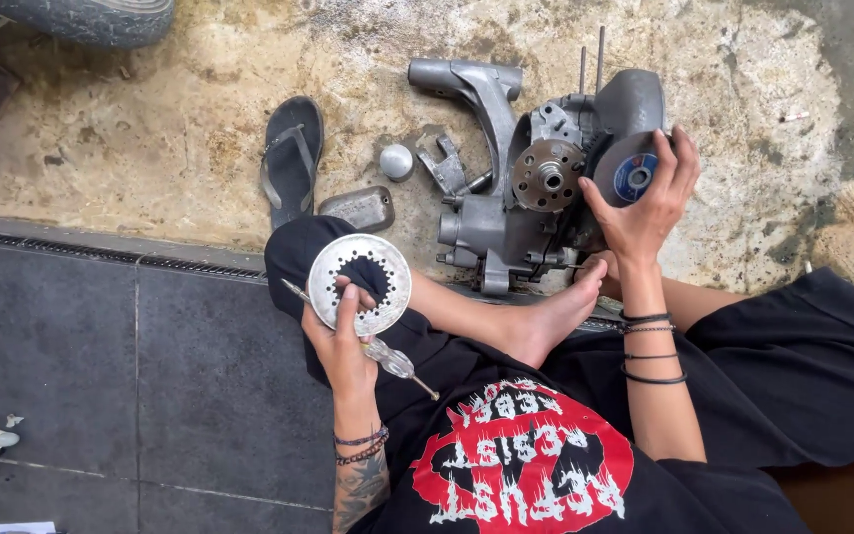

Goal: Manually sanding a motorcycle clutch plate using a grinding disc and a screwdriver for cleaning.

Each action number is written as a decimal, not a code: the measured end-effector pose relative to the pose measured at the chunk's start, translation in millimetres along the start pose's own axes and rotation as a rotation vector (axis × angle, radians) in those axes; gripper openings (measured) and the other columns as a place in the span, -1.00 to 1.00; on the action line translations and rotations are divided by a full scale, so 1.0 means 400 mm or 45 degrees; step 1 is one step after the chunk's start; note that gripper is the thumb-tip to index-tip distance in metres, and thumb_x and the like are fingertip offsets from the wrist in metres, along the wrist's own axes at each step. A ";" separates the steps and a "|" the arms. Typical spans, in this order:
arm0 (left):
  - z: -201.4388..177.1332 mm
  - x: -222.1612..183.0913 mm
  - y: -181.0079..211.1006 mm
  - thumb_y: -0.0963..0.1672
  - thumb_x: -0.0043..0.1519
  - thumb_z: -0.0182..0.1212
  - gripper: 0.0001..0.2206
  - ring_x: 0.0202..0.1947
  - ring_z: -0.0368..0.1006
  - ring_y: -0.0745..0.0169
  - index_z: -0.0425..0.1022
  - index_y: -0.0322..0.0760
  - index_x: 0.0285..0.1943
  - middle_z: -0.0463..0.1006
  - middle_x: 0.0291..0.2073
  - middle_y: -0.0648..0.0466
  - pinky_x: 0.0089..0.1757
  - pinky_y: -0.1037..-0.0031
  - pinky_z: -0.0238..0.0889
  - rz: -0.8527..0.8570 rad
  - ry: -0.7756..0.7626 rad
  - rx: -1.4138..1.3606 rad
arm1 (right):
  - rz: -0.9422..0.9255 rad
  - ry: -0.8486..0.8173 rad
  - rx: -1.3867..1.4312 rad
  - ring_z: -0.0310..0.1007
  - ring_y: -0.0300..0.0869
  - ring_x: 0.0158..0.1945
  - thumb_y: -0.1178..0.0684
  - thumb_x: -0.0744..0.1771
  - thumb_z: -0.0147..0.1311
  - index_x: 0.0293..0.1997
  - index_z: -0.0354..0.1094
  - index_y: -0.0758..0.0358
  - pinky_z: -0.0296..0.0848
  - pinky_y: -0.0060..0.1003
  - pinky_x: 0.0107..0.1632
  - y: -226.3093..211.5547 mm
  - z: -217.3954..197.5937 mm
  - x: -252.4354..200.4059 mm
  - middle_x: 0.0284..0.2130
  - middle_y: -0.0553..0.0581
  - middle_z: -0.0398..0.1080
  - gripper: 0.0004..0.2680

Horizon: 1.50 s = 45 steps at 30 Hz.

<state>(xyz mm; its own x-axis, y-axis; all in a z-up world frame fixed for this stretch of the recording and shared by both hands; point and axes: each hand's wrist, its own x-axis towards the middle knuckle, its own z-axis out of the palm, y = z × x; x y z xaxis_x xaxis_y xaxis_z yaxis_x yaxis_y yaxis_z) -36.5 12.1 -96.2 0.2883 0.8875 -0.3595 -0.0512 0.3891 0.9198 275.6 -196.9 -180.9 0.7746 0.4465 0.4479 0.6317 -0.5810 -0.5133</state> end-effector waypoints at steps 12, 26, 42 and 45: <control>0.076 -0.038 -0.024 -0.19 0.30 0.23 -0.85 -0.75 0.22 0.48 0.43 -0.40 -0.03 0.43 -0.65 -0.13 -0.73 0.78 -0.04 -0.043 -0.126 -0.024 | 0.066 0.097 0.031 -0.18 0.25 0.52 -0.57 0.27 0.38 0.48 0.11 0.22 -0.35 0.44 0.38 -0.002 -0.033 -0.021 0.46 0.36 -0.04 -0.20; 0.242 -0.115 0.007 -0.21 0.35 0.15 -0.84 -0.55 0.35 0.35 0.41 -0.45 0.04 0.46 -0.53 -0.21 -0.45 0.61 0.27 0.054 -0.485 -0.410 | 0.473 -1.152 1.254 0.40 0.09 0.25 0.18 0.22 0.32 0.49 0.00 0.32 0.36 0.20 0.19 -0.414 -0.186 -0.301 0.19 0.34 0.41 -0.34; 0.201 -0.066 0.117 -0.03 0.18 0.09 -0.56 0.50 0.05 -0.18 0.17 -0.22 0.21 0.17 0.46 -0.18 0.42 -0.29 -0.07 -0.215 -0.684 -1.321 | 0.637 -1.251 0.816 0.28 -0.28 -0.60 0.10 0.30 0.09 -0.09 0.38 0.35 0.22 -0.40 -0.46 -0.403 -0.396 -0.204 -0.57 0.10 0.54 -0.83; 0.221 -0.090 0.132 -0.03 0.09 0.17 -0.19 0.54 0.00 -0.20 0.03 -0.16 0.61 0.06 0.54 -0.24 0.37 -0.26 0.05 -0.260 -0.657 -1.394 | 0.556 -1.199 0.768 0.33 -0.25 -0.51 0.09 0.31 0.04 0.00 0.32 0.36 0.28 -0.38 -0.39 -0.409 -0.399 -0.189 -0.42 0.15 0.57 -0.79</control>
<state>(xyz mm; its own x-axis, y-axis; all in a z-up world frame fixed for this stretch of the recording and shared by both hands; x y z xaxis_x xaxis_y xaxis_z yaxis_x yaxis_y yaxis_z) 35.0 -21.1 -20.6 0.7171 0.6810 -0.1485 -0.6651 0.7323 0.1465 108.7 -244.5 -13.9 0.4867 0.7596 -0.4315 0.0278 -0.5071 -0.8614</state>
